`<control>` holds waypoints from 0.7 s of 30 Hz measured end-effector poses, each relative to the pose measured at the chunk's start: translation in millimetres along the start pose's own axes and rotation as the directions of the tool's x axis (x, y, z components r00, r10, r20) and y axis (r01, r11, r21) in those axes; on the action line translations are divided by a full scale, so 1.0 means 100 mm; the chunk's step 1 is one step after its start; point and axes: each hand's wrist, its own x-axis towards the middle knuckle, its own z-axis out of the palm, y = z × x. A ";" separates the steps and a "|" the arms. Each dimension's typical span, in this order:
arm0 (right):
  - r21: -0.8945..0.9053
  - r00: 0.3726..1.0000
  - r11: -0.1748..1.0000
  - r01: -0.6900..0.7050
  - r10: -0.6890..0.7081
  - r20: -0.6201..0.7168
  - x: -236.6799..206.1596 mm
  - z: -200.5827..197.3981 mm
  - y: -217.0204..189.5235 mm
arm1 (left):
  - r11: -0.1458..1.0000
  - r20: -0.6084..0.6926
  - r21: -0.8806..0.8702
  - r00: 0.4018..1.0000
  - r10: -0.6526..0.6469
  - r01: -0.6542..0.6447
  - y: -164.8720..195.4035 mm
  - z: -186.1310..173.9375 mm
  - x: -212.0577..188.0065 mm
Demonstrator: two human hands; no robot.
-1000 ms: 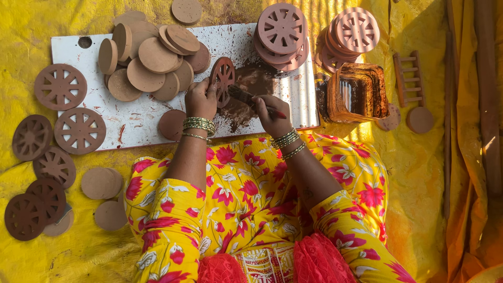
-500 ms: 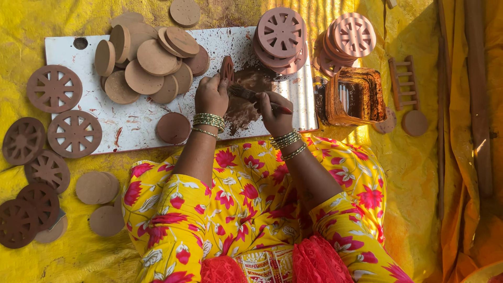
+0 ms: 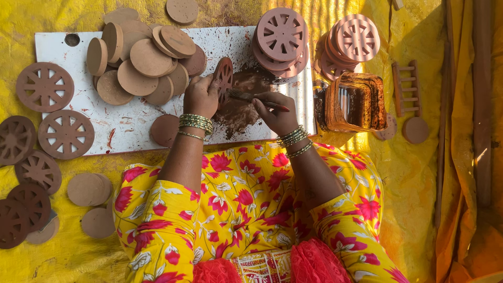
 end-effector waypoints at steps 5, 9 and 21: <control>0.279 0.999 0.960 0.008 0.007 -0.054 0.04 0.18 0.08 | 1.000 -0.023 0.006 1.000 0.000 0.000 -0.02 0.00 0.00; 0.106 0.985 0.980 0.170 -0.166 -0.045 0.07 0.26 0.04 | 1.000 -0.038 -0.003 0.999 0.003 -0.004 -0.08 -0.04 0.02; -0.139 0.905 0.894 0.426 -0.422 0.060 0.07 0.17 -0.31 | 1.000 -0.026 0.020 1.000 -0.005 0.006 0.04 -0.01 -0.02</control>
